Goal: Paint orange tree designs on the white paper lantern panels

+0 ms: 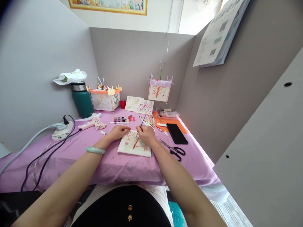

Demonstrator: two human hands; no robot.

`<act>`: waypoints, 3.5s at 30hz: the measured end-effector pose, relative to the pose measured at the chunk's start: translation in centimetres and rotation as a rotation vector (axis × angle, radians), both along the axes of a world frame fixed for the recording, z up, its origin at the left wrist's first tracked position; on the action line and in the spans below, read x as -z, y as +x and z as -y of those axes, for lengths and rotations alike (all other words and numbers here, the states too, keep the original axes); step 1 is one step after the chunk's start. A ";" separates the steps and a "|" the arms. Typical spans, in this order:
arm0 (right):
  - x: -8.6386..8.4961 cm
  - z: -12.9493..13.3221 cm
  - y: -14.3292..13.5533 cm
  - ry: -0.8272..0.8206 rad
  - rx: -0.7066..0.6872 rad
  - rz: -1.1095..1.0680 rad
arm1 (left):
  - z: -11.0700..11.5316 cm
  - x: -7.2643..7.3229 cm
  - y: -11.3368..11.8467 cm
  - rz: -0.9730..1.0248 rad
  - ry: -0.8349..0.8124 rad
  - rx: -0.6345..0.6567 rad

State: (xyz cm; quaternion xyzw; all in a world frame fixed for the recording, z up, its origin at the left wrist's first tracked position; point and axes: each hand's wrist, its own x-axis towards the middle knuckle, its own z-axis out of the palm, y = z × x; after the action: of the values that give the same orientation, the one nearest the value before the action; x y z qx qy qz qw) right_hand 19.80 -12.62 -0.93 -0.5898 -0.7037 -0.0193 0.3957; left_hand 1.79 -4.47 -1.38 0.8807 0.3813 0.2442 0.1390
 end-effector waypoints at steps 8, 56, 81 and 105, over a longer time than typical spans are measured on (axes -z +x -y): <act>0.2 -0.3 0.1 0.012 0.081 0.014 | 0.2 -0.2 0.0 0.007 -0.018 0.003; -0.2 0.0 0.0 0.074 -0.044 -0.095 | 0.0 0.0 0.0 -0.007 0.002 0.009; 0.4 -0.5 0.3 0.060 0.118 0.076 | -0.3 0.3 0.0 0.002 0.014 0.012; 0.2 -0.3 0.2 0.014 0.089 0.047 | 0.1 -0.1 0.0 -0.006 -0.010 -0.002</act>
State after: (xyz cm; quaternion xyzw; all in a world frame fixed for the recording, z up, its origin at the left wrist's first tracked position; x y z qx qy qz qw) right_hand 20.01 -12.31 -1.12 -0.6170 -0.6858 -0.0557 0.3820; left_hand 1.83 -4.54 -1.29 0.8803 0.3840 0.2397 0.1420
